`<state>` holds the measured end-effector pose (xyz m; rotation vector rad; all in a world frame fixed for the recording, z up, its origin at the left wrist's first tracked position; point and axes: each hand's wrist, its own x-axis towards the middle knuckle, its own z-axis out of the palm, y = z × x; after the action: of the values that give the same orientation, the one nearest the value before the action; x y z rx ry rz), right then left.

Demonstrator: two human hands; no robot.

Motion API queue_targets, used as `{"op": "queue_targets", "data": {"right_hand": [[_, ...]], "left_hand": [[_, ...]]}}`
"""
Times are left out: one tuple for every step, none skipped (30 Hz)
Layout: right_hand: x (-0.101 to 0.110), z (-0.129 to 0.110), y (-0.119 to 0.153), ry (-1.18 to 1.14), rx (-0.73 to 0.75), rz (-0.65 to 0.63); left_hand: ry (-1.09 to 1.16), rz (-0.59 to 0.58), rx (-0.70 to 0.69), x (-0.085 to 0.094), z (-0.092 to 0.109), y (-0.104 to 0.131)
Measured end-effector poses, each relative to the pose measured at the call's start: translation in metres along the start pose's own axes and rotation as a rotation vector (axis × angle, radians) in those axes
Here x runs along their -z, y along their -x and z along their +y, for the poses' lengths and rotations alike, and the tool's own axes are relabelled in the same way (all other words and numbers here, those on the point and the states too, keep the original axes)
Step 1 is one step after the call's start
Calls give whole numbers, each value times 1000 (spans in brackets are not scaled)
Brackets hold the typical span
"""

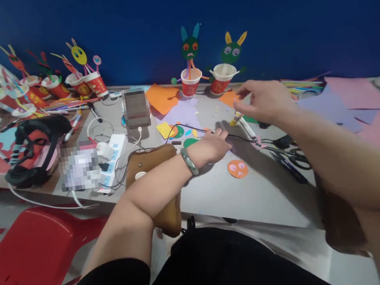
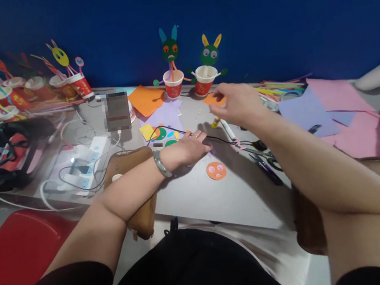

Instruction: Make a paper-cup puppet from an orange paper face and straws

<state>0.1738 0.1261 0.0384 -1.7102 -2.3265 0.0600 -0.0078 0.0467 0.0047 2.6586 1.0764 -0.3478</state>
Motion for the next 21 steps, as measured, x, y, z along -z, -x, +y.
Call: {"op": "queue_targets", "data": {"right_hand": [[4,13,4,-47,-43,-49],[6,25,8,-81,-76,-94],[7,37,10,-100,-88,-134],[6,47,13,-105,-87,-163],[4,57,15,-105,-71,-178],[0,65,17,-106,-51,-183],[-5,72,19,-114,-34,-182],[-10,77,20,-129,-21,-175],[-17,81,20,-145,-21,-162],[-23,82,20,-162,-23,-151],[-28,83,19,-179,-26,-143],[-34,82,17,-192,-36,-144],[-38,80,15,-204,-49,-149],[-42,77,13,-216,-66,-155],[-46,74,11,-228,-83,-163],[-48,71,8,-240,-97,-167],[-51,68,6,-253,-109,-168],[-53,66,4,-265,-119,-166],[-55,64,3,-274,-127,-162],[-57,62,2,-282,-135,-157],[-59,61,1,-289,-142,-149]], "left_hand": [[-3,-11,6,-1,-1,-2],[-5,-12,6,-2,-1,-3],[-8,-18,8,-4,-2,-5],[-14,-10,16,-5,-3,-7],[-14,-11,22,-5,-4,-8],[-14,-23,33,-5,-4,-8],[-10,-33,34,-3,-4,-7],[-4,-49,32,-1,-4,-5],[-5,-61,32,2,-4,-3],[-8,-56,27,4,-3,1],[-3,-50,19,7,-2,4],[-3,-34,15,9,-2,7],[-8,-22,13,11,-1,10],[-16,-16,12,11,-1,11],[-24,-9,10,11,-1,13],[-31,-5,8,10,-2,13],[-36,0,6,9,-2,13],[-40,8,3,8,-3,12],[-45,12,1,7,-3,11],[-51,15,0,6,-4,10],[-57,17,-3,5,-4,10]]}}
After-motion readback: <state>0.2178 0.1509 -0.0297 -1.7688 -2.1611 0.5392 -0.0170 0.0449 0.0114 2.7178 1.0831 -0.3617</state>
